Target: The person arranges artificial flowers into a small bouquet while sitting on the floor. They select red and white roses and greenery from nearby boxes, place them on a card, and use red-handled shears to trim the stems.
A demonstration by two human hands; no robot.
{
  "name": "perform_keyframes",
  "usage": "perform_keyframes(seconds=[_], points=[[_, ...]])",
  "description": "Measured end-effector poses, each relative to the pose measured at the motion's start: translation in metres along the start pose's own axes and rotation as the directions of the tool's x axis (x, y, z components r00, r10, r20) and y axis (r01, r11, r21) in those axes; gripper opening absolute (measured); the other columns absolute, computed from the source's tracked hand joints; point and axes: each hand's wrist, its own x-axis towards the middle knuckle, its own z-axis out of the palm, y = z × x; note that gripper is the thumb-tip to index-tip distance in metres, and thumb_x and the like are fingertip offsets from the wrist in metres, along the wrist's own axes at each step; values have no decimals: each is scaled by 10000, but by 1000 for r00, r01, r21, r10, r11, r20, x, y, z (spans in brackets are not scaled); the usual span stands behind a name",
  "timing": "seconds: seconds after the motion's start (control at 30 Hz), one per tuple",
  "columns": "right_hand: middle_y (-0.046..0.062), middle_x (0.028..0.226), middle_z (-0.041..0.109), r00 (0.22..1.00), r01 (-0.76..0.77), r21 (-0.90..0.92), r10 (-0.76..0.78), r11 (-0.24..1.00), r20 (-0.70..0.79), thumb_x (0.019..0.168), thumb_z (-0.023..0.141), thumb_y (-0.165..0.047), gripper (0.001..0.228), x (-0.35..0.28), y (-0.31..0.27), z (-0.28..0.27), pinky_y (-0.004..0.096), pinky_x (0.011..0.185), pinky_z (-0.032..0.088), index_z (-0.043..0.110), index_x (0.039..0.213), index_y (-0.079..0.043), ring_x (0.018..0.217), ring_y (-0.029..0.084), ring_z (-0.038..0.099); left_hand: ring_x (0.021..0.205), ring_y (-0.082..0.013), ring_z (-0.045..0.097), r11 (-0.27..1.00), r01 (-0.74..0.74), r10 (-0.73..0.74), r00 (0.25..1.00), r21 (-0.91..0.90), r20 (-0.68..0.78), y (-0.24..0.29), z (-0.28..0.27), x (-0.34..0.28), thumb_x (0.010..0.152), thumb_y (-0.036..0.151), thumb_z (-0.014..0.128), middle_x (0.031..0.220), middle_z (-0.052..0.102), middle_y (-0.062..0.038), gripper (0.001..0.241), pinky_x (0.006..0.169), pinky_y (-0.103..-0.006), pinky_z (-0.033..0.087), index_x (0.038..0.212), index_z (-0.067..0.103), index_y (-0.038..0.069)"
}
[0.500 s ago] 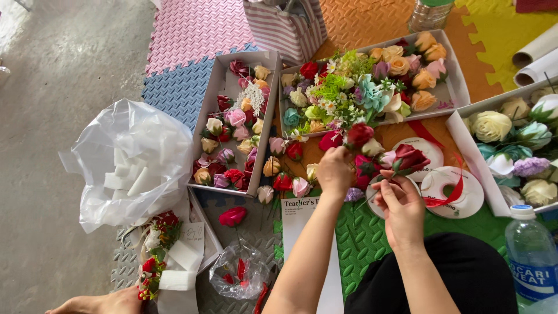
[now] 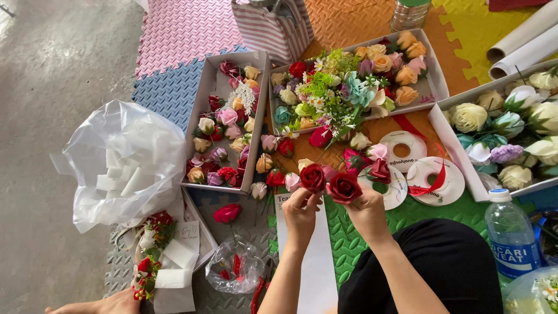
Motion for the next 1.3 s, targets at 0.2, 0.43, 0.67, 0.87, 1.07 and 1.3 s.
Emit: perform_keyframes(seconds=[0.2,0.43,0.67,0.87,1.07,1.3], points=[[75,761,755,983,168,-8,-167,986,73,808,835,-145,55,-6,7,4,369,742,594,824,863,-144,725,261,735,676,-188,734,999,37,-37,999,-8,-13,11,-16,-19,924,35,712,759,727,-95,76,534,-263,608,939,784,52],[143,711,759,987,-83,112,66,990,149,765,890,-142,119,-26,10,20,399,789,586,806,781,-60,677,250,724,462,-190,630,998,17,-20,999,66,51,19,-10,-36,1002,46,552,616,712,-66,170,486,-276,542,1044,703,113],[103,794,750,926,-378,350,357,857,127,817,863,-77,122,-15,19,11,341,778,577,788,860,9,789,133,645,545,-226,652,976,27,-61,986,218,152,11,4,-47,965,134,662,759,732,-12,189,582,-317,528,1131,676,221],[193,981,753,828,-539,531,527,654,191,963,704,-44,117,-9,34,7,493,809,621,698,1050,34,881,324,748,643,-288,700,922,144,-190,977,359,97,-25,-20,-45,918,117,687,855,761,-102,226,620,-350,554,1141,713,145],[232,946,749,815,-558,575,526,599,242,964,659,-2,208,-5,26,10,523,787,637,693,1160,58,863,358,749,834,-306,720,774,215,-148,976,596,-160,-80,-69,-13,897,19,609,927,719,-104,208,738,-364,570,1051,718,105],[217,1021,752,795,-576,658,517,485,315,933,657,43,211,-6,25,7,518,859,633,711,1137,51,934,326,748,972,-299,627,471,-454,74,874,756,480,-118,-64,101,809,56,708,1099,571,-33,220,758,-375,569,914,768,239]])
